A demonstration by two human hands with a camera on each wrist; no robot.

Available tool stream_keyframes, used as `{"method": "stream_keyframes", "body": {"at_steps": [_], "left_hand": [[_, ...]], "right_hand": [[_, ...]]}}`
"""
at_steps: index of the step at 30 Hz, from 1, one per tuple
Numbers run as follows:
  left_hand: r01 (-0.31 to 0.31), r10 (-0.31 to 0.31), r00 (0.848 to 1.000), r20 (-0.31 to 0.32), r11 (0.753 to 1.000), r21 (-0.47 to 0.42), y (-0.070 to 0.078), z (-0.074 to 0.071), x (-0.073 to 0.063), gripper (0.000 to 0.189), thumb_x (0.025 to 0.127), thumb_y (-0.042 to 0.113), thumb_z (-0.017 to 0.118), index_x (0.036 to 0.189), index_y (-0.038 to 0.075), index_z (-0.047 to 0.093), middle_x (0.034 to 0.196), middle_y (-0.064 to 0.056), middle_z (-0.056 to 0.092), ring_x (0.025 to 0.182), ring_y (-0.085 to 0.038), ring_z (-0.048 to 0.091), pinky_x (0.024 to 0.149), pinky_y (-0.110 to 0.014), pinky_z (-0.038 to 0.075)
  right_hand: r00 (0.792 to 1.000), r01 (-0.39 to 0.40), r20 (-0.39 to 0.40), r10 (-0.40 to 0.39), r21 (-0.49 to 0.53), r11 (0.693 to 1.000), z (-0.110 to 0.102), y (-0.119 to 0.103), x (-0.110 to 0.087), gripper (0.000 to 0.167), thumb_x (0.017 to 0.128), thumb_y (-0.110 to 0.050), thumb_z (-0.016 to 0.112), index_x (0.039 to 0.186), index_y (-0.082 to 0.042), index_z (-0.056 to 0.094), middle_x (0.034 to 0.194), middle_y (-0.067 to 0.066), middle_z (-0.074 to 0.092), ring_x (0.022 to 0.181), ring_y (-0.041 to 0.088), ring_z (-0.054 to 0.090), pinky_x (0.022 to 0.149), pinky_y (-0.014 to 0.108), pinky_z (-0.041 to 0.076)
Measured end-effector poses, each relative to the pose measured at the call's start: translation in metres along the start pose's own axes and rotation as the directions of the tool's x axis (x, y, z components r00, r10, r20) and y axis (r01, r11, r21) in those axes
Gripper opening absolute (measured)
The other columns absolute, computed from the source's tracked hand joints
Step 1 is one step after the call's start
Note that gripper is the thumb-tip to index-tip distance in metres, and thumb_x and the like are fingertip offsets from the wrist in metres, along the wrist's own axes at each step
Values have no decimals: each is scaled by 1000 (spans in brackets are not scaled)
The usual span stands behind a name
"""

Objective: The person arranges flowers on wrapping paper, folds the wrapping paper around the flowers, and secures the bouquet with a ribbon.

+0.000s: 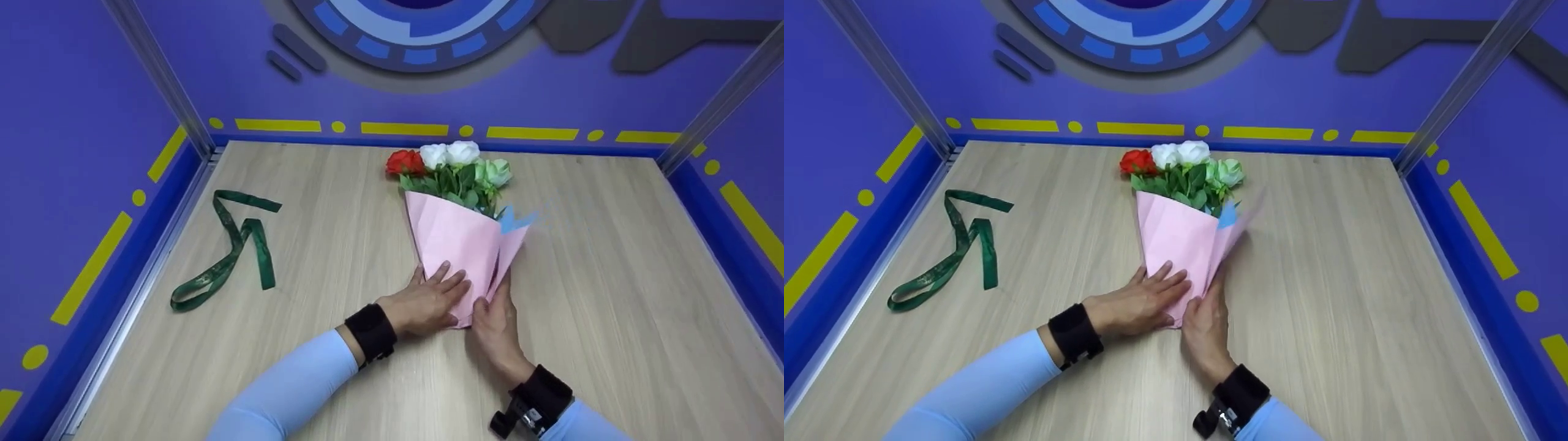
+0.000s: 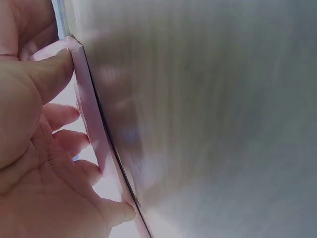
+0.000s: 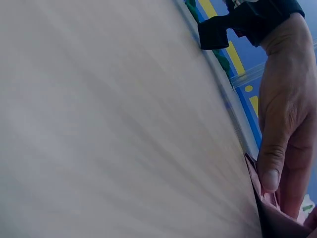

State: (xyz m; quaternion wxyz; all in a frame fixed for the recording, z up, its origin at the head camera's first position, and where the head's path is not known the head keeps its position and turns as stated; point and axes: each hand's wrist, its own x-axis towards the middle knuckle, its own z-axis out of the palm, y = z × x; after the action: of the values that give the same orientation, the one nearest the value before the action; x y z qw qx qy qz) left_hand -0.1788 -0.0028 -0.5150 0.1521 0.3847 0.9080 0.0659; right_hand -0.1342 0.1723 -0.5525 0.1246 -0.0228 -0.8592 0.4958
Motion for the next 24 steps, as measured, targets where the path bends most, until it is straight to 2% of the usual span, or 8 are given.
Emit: {"method": "stream_keyframes", "body": {"at_steps": [4, 6, 9, 12, 15, 17, 21, 24], "left_hand": [[-7, 9, 999, -44, 999, 49, -2, 2, 0, 75, 107, 46, 54, 167, 13, 24, 176, -7, 16, 163, -35, 10, 124, -66, 25], [-5, 10, 998, -62, 997, 72, -3, 2, 0, 71, 108, 46, 50, 167, 12, 27, 175, -9, 20, 162, -36, 15, 123, -65, 29], [-9, 14, 997, -74, 998, 58, -5, 3, -1, 65, 110, 40, 46, 166, 11, 30, 173, -11, 27, 160, -35, 23, 123, -63, 30], [-34, 36, 996, -80, 999, 31, -11, 2, -4, 63, 109, 35, 49, 164, 10, 33, 169, -13, 34, 157, -34, 31, 126, -59, 28], [-54, 57, 994, -96, 998, 24, -20, 1, -9, 57, 108, 36, 53, 157, 7, 45, 161, -15, 47, 151, -33, 42, 128, -52, 26], [-33, 37, 993, -116, 999, 33, -26, -1, -13, 56, 108, 39, 55, 152, 5, 50, 157, -18, 51, 150, -34, 44, 128, -50, 27], [76, -73, 986, -151, 997, 17, -32, -4, -21, 73, 107, 48, 54, 158, -2, 39, 164, -25, 37, 155, -41, 34, 125, -55, 32], [118, -114, 982, -153, 993, 15, -31, -3, -22, 85, 106, 54, 52, 164, -2, 24, 169, -26, 27, 158, -43, 27, 123, -57, 35]], "right_hand": [[974, 227, 9, -228, -135, 964, 10, -1, -3, 78, 89, 17, 48, 160, 13, 15, 159, 41, 32, 142, 54, 43, 116, 61, 39], [939, 341, 39, -341, -194, 920, 15, -1, -4, 72, 89, 18, 49, 156, 18, 22, 159, 42, 31, 144, 57, 40, 120, 57, 34], [891, 453, 113, -439, -271, 849, 20, -3, -4, 67, 91, 15, 52, 154, 19, 29, 158, 42, 33, 146, 57, 36, 125, 55, 29], [869, 495, 178, -463, -331, 803, 23, -5, -3, 71, 88, 11, 59, 154, 16, 33, 157, 41, 36, 147, 58, 36, 122, 59, 32], [865, 502, 227, -448, -358, 788, 23, -7, -2, 79, 82, 11, 64, 155, 14, 33, 158, 40, 36, 147, 59, 34, 117, 63, 36], [867, 497, 248, -432, -363, 788, 22, -8, -2, 80, 81, 14, 62, 155, 14, 32, 158, 40, 35, 148, 59, 33, 117, 63, 37], [864, 500, 276, -422, -363, 786, 18, -9, -2, 80, 78, 22, 51, 156, 16, 29, 159, 41, 32, 149, 58, 32, 119, 62, 36], [850, 523, 289, -440, -362, 772, 14, -7, -1, 86, 73, 23, 54, 155, 17, 29, 159, 42, 31, 149, 58, 32, 118, 63, 36]]}}
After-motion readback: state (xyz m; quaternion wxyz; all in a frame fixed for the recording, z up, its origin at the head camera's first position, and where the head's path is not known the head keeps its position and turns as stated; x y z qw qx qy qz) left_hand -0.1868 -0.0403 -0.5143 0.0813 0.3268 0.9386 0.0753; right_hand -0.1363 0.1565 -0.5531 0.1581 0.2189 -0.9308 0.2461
